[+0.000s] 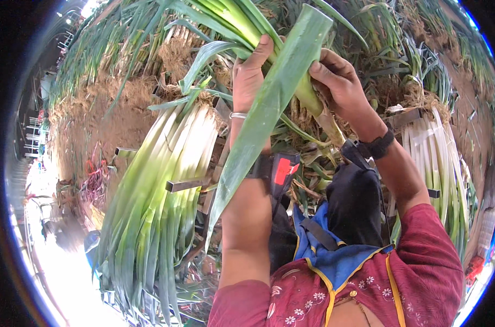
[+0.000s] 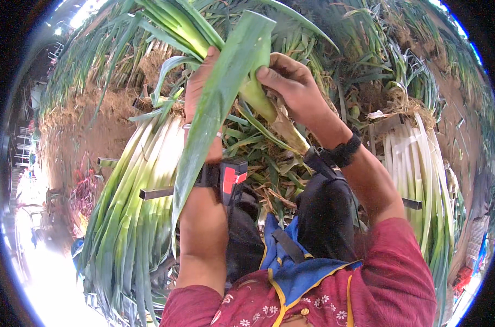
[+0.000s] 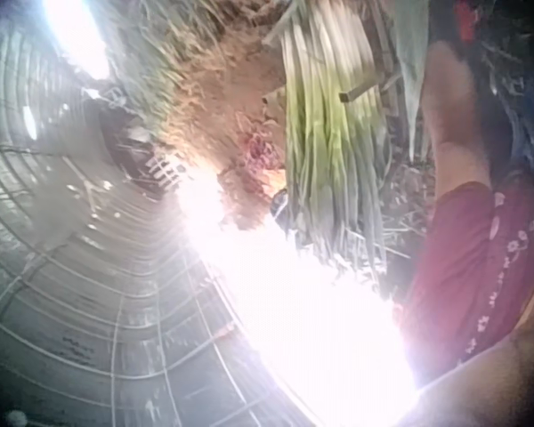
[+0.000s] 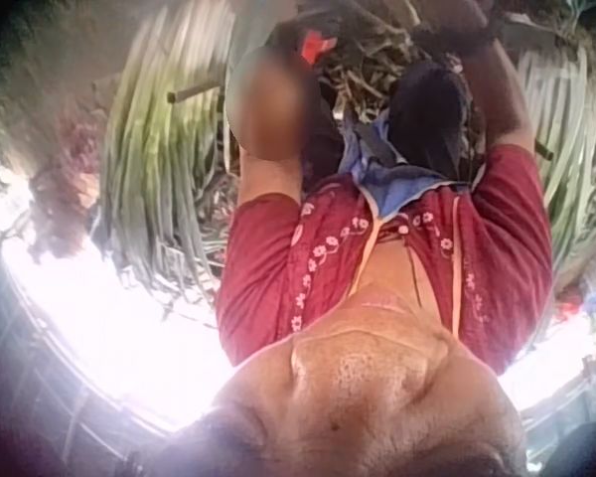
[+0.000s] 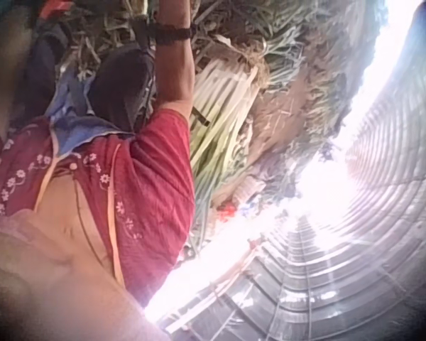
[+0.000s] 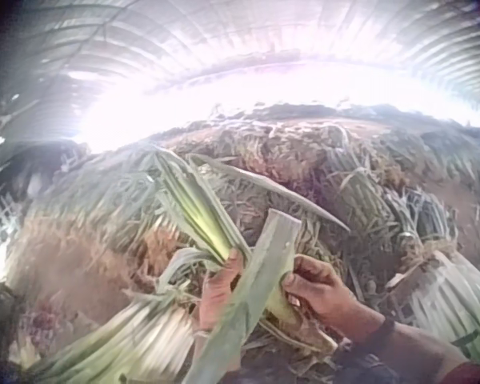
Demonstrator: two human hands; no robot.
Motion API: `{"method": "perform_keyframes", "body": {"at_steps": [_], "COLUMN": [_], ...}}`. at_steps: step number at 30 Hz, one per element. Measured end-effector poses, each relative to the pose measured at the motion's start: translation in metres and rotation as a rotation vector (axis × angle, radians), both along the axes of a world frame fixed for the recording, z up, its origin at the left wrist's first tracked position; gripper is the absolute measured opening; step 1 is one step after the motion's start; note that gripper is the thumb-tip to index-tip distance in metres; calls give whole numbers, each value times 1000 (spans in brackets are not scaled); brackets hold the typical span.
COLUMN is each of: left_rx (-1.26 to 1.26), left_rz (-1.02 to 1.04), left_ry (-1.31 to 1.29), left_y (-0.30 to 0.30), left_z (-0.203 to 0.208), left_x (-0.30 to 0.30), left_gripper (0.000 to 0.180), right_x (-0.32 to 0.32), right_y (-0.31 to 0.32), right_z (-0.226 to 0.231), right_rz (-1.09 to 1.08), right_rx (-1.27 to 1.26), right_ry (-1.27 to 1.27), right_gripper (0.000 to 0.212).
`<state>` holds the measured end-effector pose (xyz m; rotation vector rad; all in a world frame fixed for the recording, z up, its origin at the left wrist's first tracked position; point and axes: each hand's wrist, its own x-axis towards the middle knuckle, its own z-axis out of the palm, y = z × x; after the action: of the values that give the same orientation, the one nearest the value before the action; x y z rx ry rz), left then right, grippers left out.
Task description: Cleaning and trimming harvested leeks by hand and using a knife.
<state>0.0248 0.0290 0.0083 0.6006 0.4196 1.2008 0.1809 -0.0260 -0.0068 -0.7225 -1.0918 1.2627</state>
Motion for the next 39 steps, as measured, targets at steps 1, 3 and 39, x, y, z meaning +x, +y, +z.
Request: {"method": "perform_keyframes", "body": {"at_steps": [1,3,39], "left_rx": [-14,-17,153], "left_rz": [0,-5,376], "left_ry": [6,24,-271], "left_y": [-1,-3,15], "left_z": [1,3,18], "left_x": [-1,-3,-97], "left_gripper": [25,25,26], "right_x": [0,-1,100], "right_y": [-1,-4,-75], "right_z": [0,1,-34], "right_rz": [8,38,214], "right_rx": [-25,-49,35], "right_ry": [37,121,-1179], "right_gripper": [21,23,47]}}
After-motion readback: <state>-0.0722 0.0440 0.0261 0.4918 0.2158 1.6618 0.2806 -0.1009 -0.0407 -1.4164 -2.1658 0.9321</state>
